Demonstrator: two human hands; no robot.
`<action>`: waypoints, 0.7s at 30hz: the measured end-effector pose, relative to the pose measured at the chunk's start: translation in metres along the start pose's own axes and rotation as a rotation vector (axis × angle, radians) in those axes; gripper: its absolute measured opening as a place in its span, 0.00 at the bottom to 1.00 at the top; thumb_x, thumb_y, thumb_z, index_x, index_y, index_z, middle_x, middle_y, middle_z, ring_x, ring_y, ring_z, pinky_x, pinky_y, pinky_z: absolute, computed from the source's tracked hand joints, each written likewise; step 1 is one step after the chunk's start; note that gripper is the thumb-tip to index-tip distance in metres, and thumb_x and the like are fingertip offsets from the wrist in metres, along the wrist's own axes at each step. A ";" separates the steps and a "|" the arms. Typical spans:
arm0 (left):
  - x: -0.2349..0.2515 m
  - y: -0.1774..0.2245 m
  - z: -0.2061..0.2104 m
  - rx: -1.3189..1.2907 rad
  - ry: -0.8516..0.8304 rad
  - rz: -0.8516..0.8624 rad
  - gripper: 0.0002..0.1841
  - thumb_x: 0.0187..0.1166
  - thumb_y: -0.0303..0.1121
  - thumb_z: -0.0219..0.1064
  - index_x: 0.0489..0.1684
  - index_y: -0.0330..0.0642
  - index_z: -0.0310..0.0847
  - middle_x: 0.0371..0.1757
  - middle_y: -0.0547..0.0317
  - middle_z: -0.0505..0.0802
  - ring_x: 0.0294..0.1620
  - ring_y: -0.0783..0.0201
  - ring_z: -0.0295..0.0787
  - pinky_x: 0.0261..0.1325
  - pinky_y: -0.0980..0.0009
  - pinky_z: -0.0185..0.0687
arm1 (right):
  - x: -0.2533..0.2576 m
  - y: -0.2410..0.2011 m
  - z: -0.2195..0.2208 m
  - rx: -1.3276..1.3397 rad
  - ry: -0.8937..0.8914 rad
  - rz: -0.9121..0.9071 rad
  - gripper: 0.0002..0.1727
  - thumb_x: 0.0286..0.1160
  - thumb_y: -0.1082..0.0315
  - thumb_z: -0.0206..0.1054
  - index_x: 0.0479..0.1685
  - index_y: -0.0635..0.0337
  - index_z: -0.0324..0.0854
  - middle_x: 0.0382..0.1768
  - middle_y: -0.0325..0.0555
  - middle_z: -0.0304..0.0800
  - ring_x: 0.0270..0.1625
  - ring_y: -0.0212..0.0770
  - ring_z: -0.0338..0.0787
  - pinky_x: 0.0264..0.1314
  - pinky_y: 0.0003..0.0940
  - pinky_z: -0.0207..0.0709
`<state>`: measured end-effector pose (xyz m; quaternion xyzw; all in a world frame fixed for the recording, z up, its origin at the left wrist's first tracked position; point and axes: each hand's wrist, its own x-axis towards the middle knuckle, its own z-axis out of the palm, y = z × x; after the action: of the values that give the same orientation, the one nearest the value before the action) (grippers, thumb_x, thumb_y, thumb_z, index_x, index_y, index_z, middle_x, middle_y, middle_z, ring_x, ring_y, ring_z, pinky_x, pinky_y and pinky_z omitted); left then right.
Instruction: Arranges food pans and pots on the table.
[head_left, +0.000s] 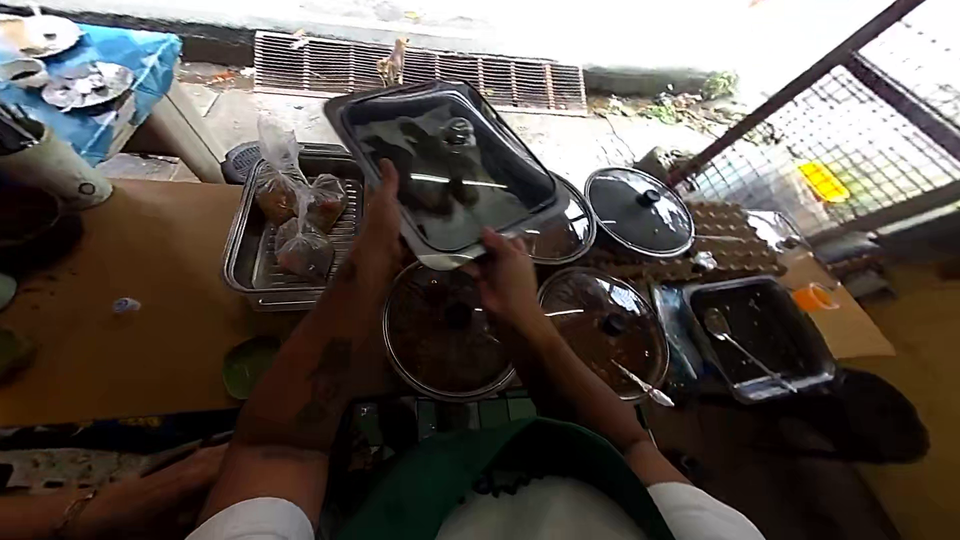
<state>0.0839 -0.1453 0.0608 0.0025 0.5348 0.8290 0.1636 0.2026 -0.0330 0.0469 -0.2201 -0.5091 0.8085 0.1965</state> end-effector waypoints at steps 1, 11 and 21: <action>0.001 0.002 -0.008 0.022 0.077 0.012 0.32 0.92 0.58 0.42 0.88 0.49 0.59 0.72 0.53 0.85 0.69 0.62 0.85 0.70 0.56 0.85 | 0.001 0.012 0.011 0.036 0.007 -0.007 0.08 0.90 0.63 0.58 0.57 0.54 0.73 0.37 0.39 0.87 0.32 0.33 0.88 0.37 0.31 0.88; 0.029 0.011 -0.076 0.248 0.195 -0.019 0.30 0.92 0.59 0.44 0.80 0.48 0.70 0.67 0.56 0.88 0.65 0.67 0.87 0.67 0.61 0.84 | 0.036 0.024 -0.060 -0.885 -0.097 -0.287 0.20 0.90 0.57 0.58 0.49 0.69 0.84 0.42 0.54 0.91 0.46 0.42 0.91 0.55 0.43 0.85; 0.088 0.000 -0.124 0.390 0.100 -0.069 0.29 0.92 0.58 0.44 0.84 0.52 0.64 0.70 0.58 0.86 0.66 0.69 0.85 0.68 0.64 0.83 | 0.048 0.028 -0.111 -1.251 -0.349 -0.259 0.17 0.84 0.59 0.67 0.55 0.66 0.88 0.52 0.59 0.91 0.57 0.54 0.91 0.66 0.55 0.82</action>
<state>-0.0214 -0.2314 -0.0075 -0.0253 0.6923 0.7028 0.1616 0.2217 0.0630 -0.0290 -0.0957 -0.9294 0.3541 0.0417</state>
